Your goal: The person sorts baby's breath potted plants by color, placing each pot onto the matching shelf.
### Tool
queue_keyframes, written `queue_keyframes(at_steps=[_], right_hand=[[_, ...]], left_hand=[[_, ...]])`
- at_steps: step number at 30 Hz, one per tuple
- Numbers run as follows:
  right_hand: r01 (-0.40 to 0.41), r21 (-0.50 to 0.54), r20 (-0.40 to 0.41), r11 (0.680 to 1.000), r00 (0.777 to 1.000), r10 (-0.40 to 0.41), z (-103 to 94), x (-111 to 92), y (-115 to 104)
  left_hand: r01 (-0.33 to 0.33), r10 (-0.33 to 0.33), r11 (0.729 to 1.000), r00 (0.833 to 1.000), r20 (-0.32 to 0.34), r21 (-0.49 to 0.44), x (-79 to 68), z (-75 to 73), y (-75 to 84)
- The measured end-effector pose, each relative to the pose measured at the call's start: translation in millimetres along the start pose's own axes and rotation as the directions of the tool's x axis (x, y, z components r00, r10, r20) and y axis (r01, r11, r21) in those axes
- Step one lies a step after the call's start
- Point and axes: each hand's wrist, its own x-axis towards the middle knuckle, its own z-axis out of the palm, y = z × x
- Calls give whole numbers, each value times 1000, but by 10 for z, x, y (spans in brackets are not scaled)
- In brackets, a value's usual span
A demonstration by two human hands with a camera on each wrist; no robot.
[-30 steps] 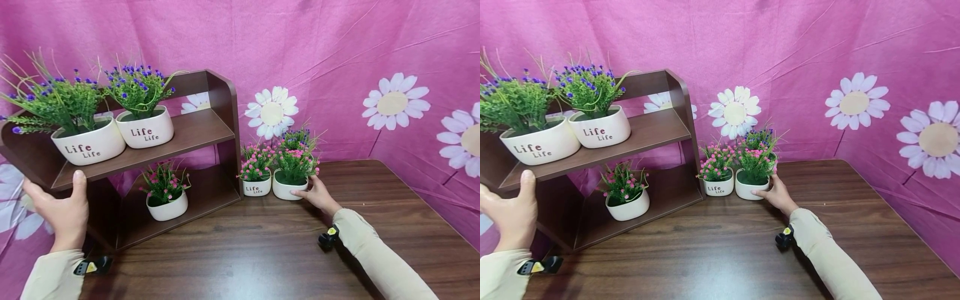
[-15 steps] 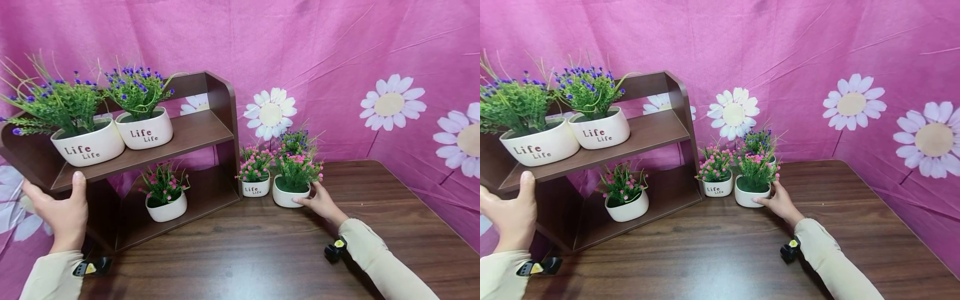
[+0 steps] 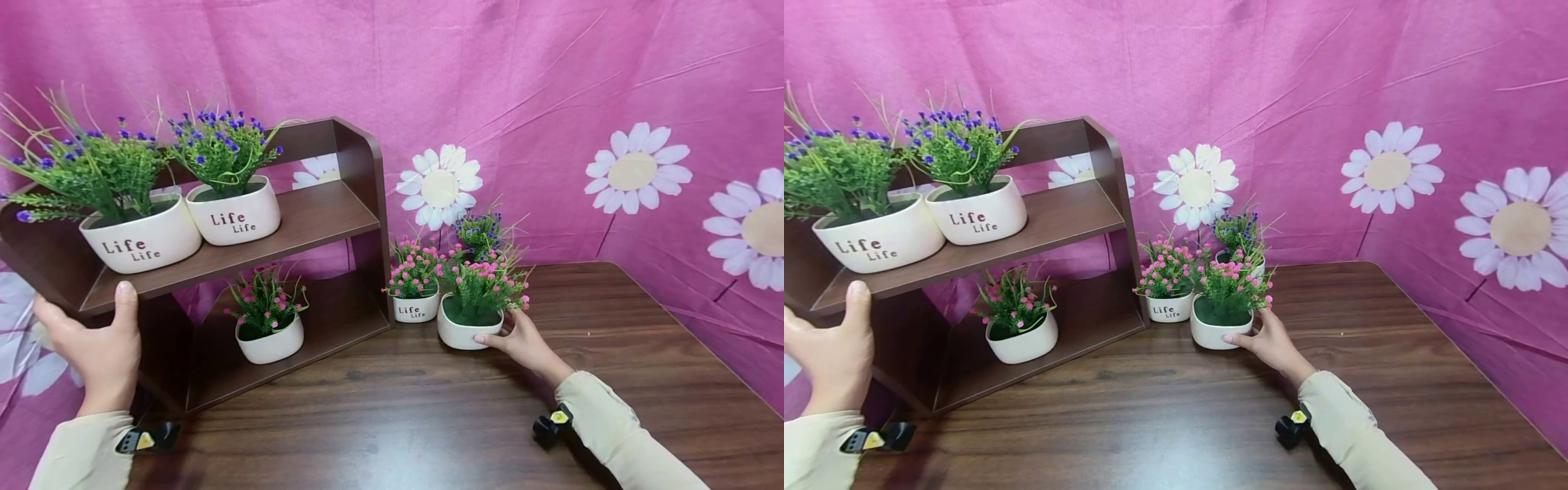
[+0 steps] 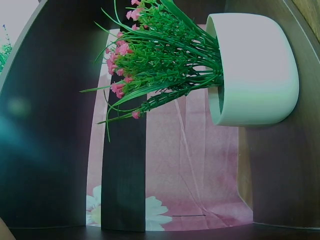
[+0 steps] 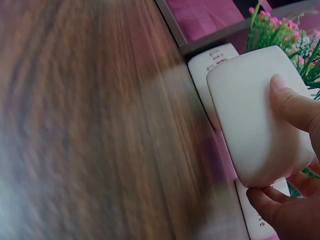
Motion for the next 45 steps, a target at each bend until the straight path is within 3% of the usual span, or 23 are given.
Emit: queue_keyframes(at_steps=[12, 19, 26, 35, 40, 45], right_hand=[[74, 47, 44, 996, 996, -77, 214, -40, -87], [185, -86, 83, 979, 981, -178, 359, -61, -215], [267, -153, 119, 951, 961, -251, 538, -26, -317], [293, -251, 163, 922, 952, -258, 848, 51, -355], [277, -270, 171, 922, 956, -237, 1051, 140, -381], [308, -257, 163, 916, 948, -273, 1268, 236, -405]], left_hand=[[-2, 2, 1000, 1000, 0, 5, 18, -2, 29], [-10, 10, 1000, 1000, -4, 9, 13, -12, 12], [-13, 13, 1000, 1000, 0, 18, 6, -9, -13], [-11, 11, 1000, 1000, 8, 19, 4, -2, 5], [-13, 13, 1000, 1000, 6, 15, 2, 2, 7], [-5, 5, 1000, 1000, 10, 11, 1, -2, 6]])
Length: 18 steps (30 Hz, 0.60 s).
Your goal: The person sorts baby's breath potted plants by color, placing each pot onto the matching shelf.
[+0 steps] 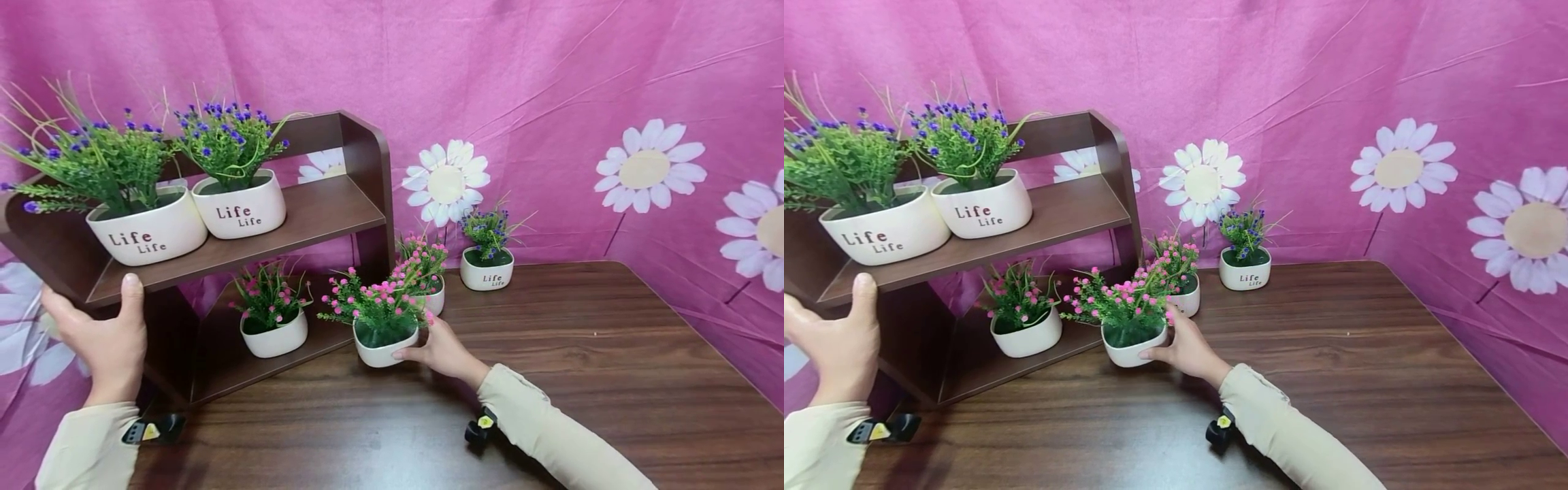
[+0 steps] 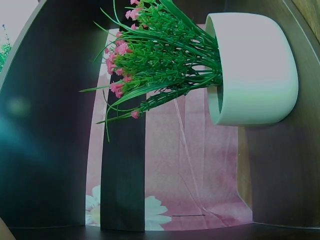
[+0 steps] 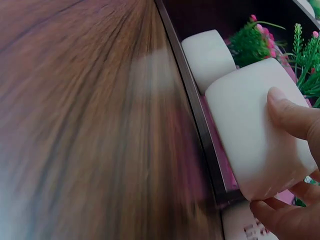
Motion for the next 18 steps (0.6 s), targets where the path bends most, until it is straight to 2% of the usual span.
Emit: queue_keyframes(at_steps=[5, 14, 18], right_hand=[[1, 24, -12, 1000, 1000, -1, 168, 135, -48], [-106, 33, -6, 994, 994, 106, 385, 352, -115], [-173, 57, -8, 983, 985, 174, 442, 423, -148]], left_hand=[[4, -4, 1000, 1000, 2, -4, 4, 4, -4], [14, -14, 1000, 1000, 3, 11, 25, 0, -37], [12, -12, 1000, 1000, -1, 20, 24, -5, -50]])
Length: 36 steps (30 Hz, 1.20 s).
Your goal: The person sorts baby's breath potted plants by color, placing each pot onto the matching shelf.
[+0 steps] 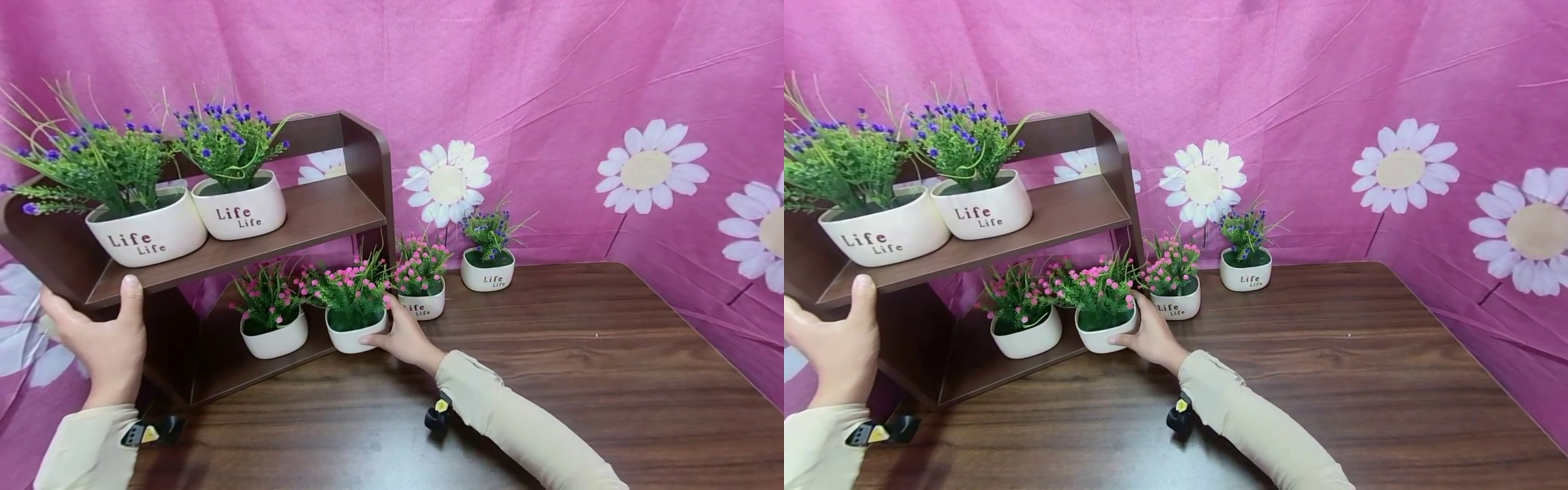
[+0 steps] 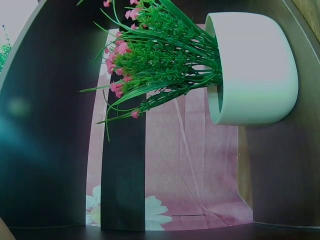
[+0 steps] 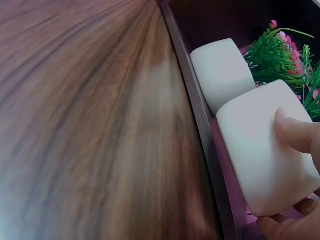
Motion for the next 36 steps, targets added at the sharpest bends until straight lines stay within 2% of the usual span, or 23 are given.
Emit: queue_keyframes(at_steps=[3, 5, 10, 16, 22, 26, 36], right_hand=[[-61, 33, 6, 998, 998, 61, 36, 40, -32], [-75, 37, 10, 997, 997, 75, 64, 74, -39], [-78, -17, -3, 997, 997, 78, 161, 163, -20], [-89, -22, -19, 996, 996, 88, 284, 281, 23], [-130, -35, 4, 991, 992, 130, 334, 331, 35], [-121, -43, 20, 992, 992, 122, 349, 335, 57], [-107, -112, -90, 988, 991, 97, 476, 284, 56]], left_hand=[[-5, 5, 1000, 1000, -4, -3, -4, 4, 2], [-6, 6, 1000, 1000, -5, -7, -8, 9, 8], [-11, 11, 1000, 1000, -6, -17, -10, 8, 35], [-20, 19, 1000, 1000, -9, -21, -14, -8, 50], [-11, 10, 1000, 1000, -8, -14, -17, 13, 42], [-16, 16, 1000, 1000, -2, -18, -24, 21, 32], [-12, 11, 1000, 1000, -7, -18, -30, 10, 42]])
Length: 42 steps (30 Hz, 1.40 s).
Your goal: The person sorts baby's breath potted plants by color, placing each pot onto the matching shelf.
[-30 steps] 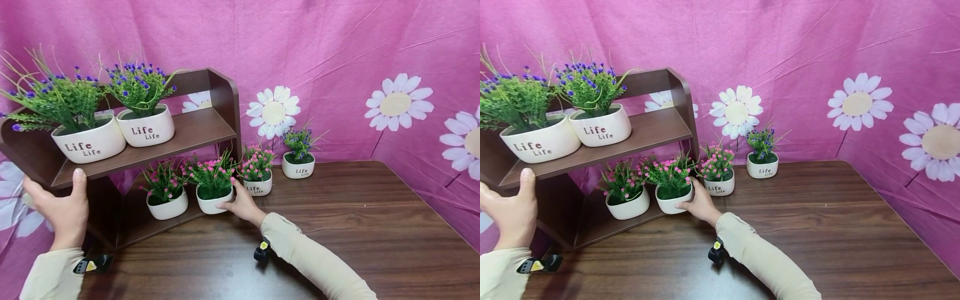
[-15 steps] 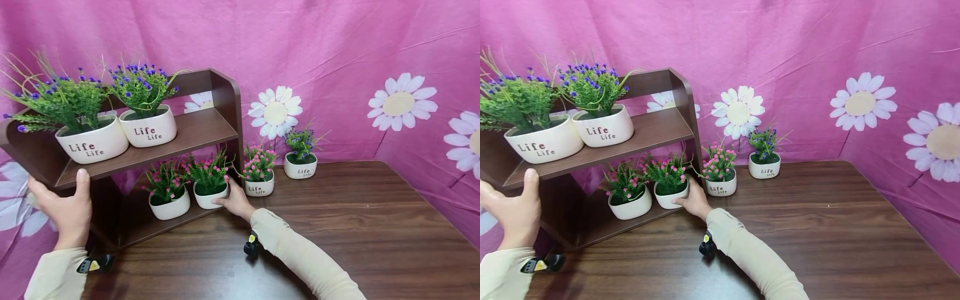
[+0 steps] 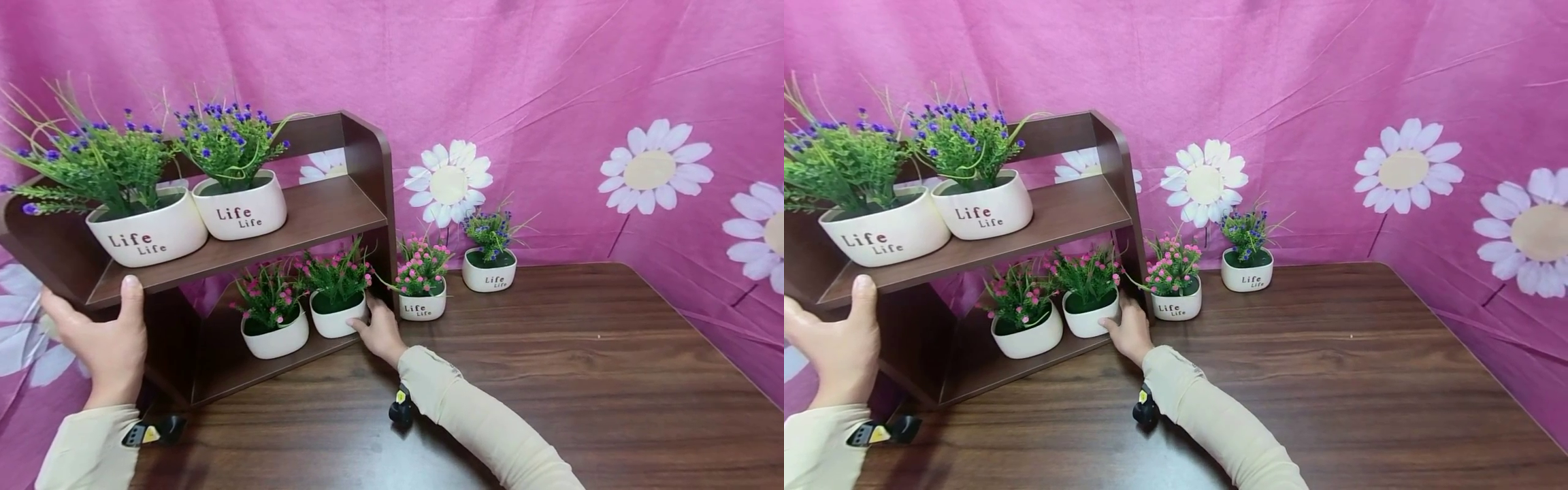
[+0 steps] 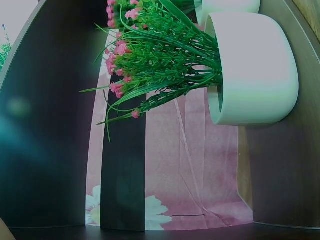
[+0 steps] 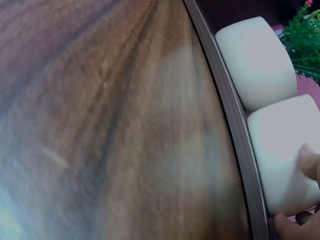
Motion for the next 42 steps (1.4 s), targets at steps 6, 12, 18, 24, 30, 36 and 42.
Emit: queue_keyframes(at_steps=[6, 12, 18, 24, 30, 36, 42], right_hand=[[-22, 32, -4, 999, 1000, 22, 58, 2, 9], [-49, 120, 49, 991, 998, 44, 74, 41, 58], [-17, 103, 95, 995, 995, 7, 45, 95, 46], [-55, 187, 136, 981, 990, 30, 35, 176, 32], [-59, 236, 194, 970, 981, 12, 35, 257, 69], [-71, 261, 195, 963, 981, 19, 26, 305, 103], [-74, 281, 201, 957, 979, 17, 13, 294, 120]], left_hand=[[-2, 2, 1000, 1000, -5, 3, -7, -12, 5], [-6, 5, 1000, 1000, -19, -11, -5, -16, -3], [-6, 6, 1000, 1000, -10, -17, 3, -2, 8], [8, -8, 1000, 1000, -7, -4, 2, 5, 8], [7, -7, 1000, 1000, 1, -1, 14, 16, 11], [6, -6, 1000, 1000, -2, -16, 1, 22, 14], [-1, 1, 1000, 1000, -10, -29, -8, 18, 15]])
